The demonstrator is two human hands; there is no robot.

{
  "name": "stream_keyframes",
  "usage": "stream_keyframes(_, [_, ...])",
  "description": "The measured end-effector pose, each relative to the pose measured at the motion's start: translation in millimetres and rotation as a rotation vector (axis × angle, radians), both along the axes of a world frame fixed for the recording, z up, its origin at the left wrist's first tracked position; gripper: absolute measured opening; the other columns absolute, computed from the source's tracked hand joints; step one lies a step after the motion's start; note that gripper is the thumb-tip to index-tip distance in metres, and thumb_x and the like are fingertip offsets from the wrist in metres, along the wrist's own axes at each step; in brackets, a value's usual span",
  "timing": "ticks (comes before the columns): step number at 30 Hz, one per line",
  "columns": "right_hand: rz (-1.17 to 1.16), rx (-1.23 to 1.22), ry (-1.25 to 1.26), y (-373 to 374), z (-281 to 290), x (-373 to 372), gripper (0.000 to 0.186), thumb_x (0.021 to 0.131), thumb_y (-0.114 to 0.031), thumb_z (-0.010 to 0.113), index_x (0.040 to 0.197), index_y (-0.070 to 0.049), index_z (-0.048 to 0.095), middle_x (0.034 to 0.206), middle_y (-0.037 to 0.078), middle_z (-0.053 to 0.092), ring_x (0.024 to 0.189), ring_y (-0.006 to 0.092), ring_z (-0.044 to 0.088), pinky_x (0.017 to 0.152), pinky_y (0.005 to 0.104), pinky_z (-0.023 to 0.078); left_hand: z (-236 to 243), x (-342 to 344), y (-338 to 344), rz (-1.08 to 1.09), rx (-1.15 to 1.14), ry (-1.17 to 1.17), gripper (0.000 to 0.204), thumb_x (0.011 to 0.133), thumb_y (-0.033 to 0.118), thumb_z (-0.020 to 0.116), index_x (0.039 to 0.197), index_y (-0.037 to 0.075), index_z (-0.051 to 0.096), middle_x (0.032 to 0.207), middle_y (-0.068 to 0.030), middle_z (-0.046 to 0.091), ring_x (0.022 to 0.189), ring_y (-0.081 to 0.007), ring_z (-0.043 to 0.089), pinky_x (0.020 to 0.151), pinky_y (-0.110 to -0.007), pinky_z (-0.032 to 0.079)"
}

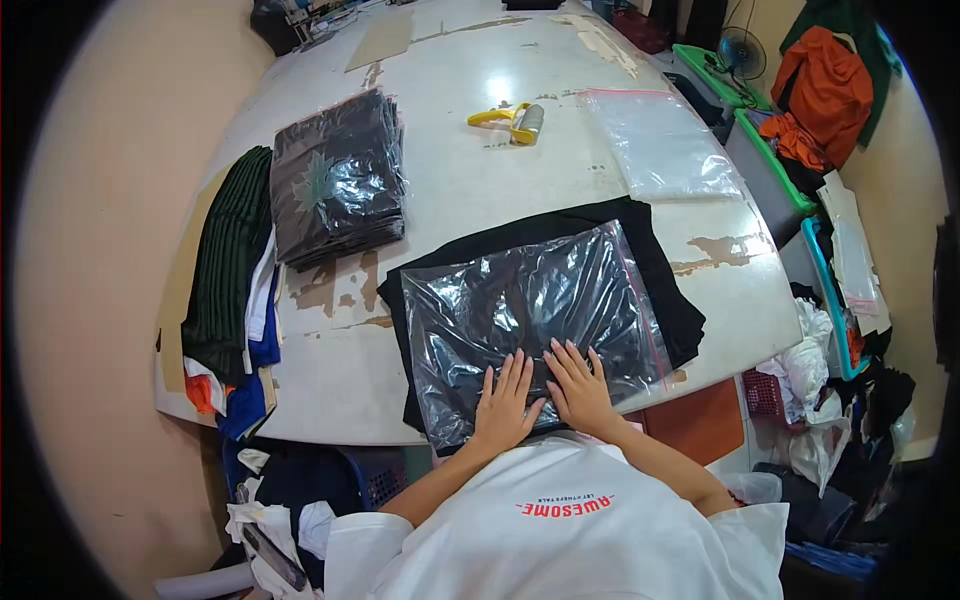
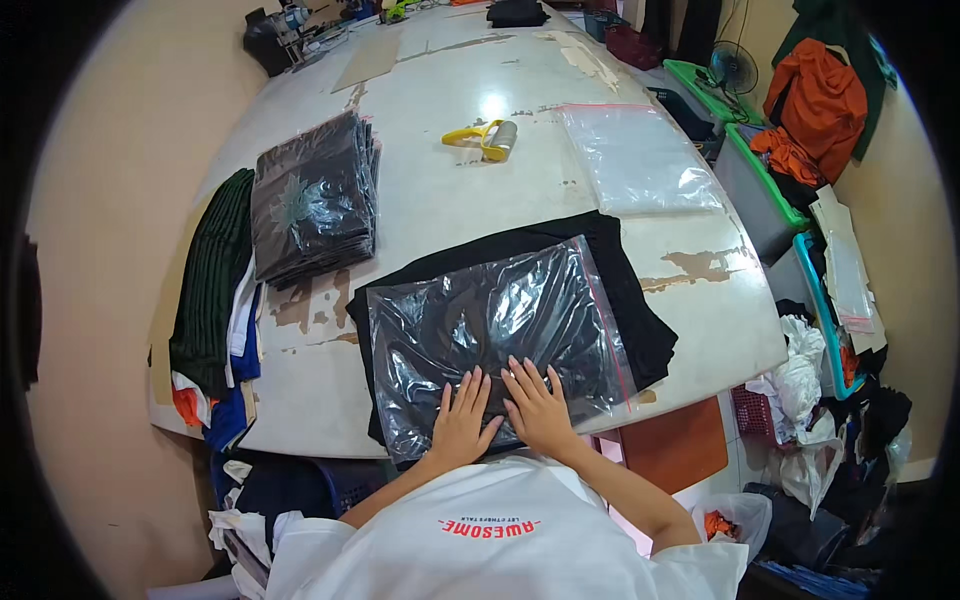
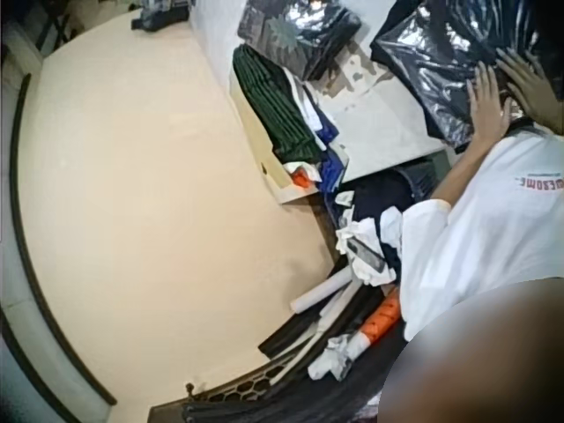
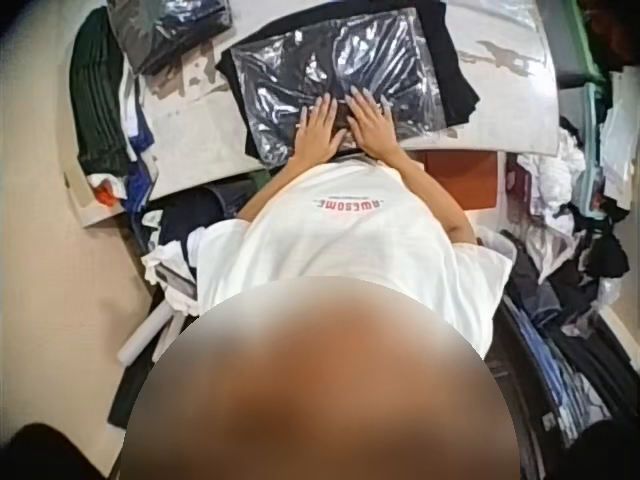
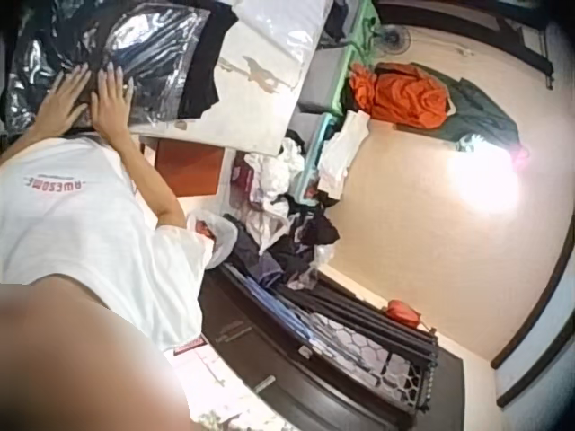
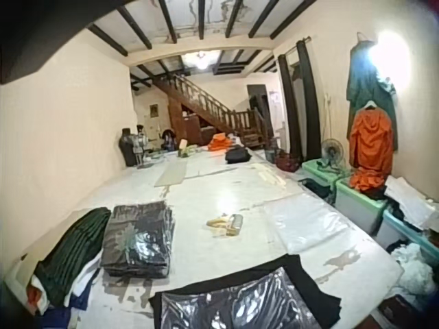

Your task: Bagging and sealing black apparel items into plastic zip-lock bags on a work table.

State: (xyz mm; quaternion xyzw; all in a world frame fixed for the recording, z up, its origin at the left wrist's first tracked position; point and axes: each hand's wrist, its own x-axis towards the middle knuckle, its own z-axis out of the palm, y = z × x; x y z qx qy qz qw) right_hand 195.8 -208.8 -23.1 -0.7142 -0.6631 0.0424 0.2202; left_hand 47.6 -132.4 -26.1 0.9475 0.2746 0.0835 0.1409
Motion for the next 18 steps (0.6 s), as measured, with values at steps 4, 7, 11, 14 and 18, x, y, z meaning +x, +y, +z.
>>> stream_keyframes(4, [0.089, -0.112, 0.113, -6, 16, 9, 0.045, 0.080, -0.025, 0.049, 0.121, -0.008, 0.041, 0.131, 0.009, 0.034, 0.121, 0.0253, 0.030, 0.097, 0.0446, 0.019, 17, -8, 5, -0.032, -0.225, -0.046, 0.060, 0.079, 0.032, 0.052, 0.126, 0.002, 0.032, 0.133, -0.0162, 0.028, 0.122, -0.0293, 0.029, 0.098, -0.047, 0.021])
stream_keyframes(7, [0.044, -0.056, 0.291, 1, 30, 37, 0.032, 0.077, -0.019, 0.054, 0.106, -0.007, 0.051, 0.123, 0.010, 0.042, 0.116, 0.0270, 0.036, 0.095, 0.0448, 0.023, 31, -6, 22, 0.121, -0.278, -0.210, 0.039, 0.078, 0.027, 0.054, 0.109, 0.005, 0.052, 0.121, -0.0137, 0.045, 0.114, -0.0274, 0.040, 0.095, -0.046, 0.026])
stream_keyframes(11, [-0.229, 0.034, 0.046, 14, 23, 72, 0.044, 0.081, -0.025, 0.049, 0.120, -0.007, 0.040, 0.131, 0.008, 0.033, 0.123, 0.0257, 0.025, 0.099, 0.0492, 0.011, 35, 1, 48, 0.445, -0.109, -0.283, 0.054, 0.079, 0.027, 0.052, 0.128, 0.013, 0.034, 0.136, -0.0139, 0.022, 0.124, -0.0325, 0.025, 0.096, -0.056, 0.014])
stream_keyframes(14, [-0.311, -0.022, -0.089, 16, 11, 94, 0.051, 0.083, -0.031, 0.044, 0.127, -0.009, 0.033, 0.136, 0.008, 0.026, 0.127, 0.0254, 0.017, 0.100, 0.0519, 0.003, 10, -12, 70, 0.655, 0.006, -0.091, 0.054, 0.084, 0.034, 0.043, 0.131, 0.014, 0.028, 0.139, -0.0137, 0.015, 0.128, -0.0323, 0.012, 0.097, -0.058, 0.006])
stream_keyframes(18, [-0.326, -0.052, -0.127, 13, -8, 106, 0.053, 0.083, -0.036, 0.042, 0.128, -0.009, 0.032, 0.136, 0.008, 0.025, 0.128, 0.0252, 0.017, 0.100, 0.0517, 0.001, -16, -26, 78, 0.699, 0.076, -0.079, 0.054, 0.084, 0.033, 0.043, 0.130, 0.011, 0.030, 0.139, -0.0123, 0.016, 0.128, -0.0302, 0.014, 0.099, -0.053, 0.010])
